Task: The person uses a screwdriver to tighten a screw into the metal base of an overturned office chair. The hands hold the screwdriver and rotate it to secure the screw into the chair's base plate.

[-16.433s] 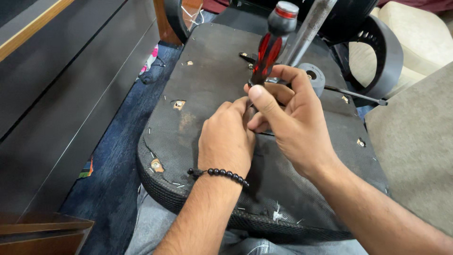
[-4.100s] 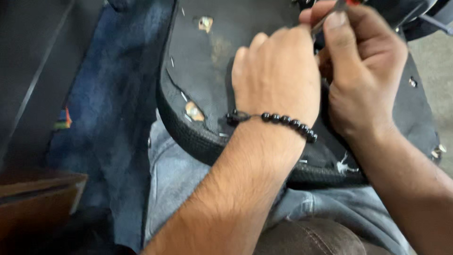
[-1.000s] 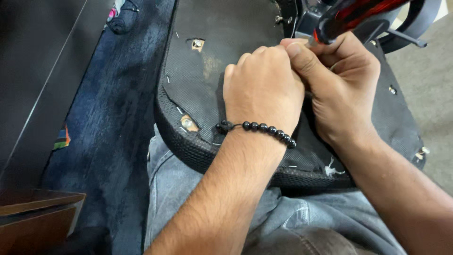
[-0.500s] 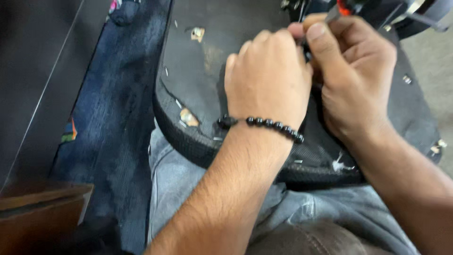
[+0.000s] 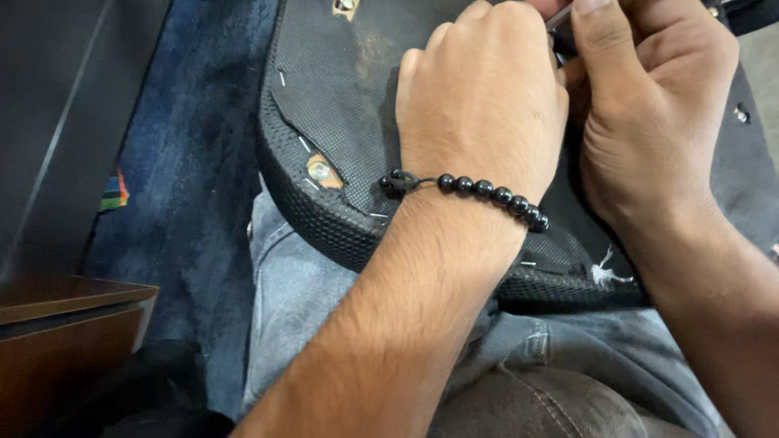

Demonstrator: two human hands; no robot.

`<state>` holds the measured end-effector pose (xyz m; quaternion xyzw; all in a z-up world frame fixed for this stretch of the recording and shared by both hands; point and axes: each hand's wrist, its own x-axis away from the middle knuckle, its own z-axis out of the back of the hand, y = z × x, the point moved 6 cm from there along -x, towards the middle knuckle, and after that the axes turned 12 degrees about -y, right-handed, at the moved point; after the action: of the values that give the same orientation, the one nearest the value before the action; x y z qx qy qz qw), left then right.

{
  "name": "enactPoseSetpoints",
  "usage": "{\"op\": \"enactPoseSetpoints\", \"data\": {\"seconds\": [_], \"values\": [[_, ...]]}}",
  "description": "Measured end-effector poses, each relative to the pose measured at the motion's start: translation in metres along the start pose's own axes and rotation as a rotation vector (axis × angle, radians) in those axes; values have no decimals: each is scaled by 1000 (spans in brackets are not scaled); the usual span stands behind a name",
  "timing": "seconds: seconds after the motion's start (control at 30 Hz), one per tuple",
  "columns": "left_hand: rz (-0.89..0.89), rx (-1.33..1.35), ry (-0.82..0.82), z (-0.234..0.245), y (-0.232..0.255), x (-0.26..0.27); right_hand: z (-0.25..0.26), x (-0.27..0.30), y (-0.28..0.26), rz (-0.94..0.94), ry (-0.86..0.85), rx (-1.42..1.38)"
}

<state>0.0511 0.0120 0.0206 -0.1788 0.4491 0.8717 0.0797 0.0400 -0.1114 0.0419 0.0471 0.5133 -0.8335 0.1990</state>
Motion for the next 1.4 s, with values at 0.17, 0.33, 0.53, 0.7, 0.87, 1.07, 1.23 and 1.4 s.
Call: {"op": "enactPoseSetpoints", "data": {"seconds": [0.17,0.33,0.53,0.7,0.87,1.07,1.23,1.4], "values": [[8,-40,-24,2,3,-2,-2,-6,-3,-11,40,-65],[2,-14,-23,3,3,-1,-1,-7,-1,-67,91,-28],[23,-31,-47,6,4,-2,-3,-9,-1,-56,64,-99],[26,-4,-46,7,5,-2,-2,-8,0,-49,56,-46],[23,0,-76,10,5,-5,-2,-10,2,-129,96,-48],[32,21,-103,13,8,-6,-4,-13,0,-172,108,-89],[29,24,-111,13,7,-5,-4,-12,1,-163,111,-118],[12,-7,-100,11,7,-4,-3,-8,-1,-123,83,-50]]}}
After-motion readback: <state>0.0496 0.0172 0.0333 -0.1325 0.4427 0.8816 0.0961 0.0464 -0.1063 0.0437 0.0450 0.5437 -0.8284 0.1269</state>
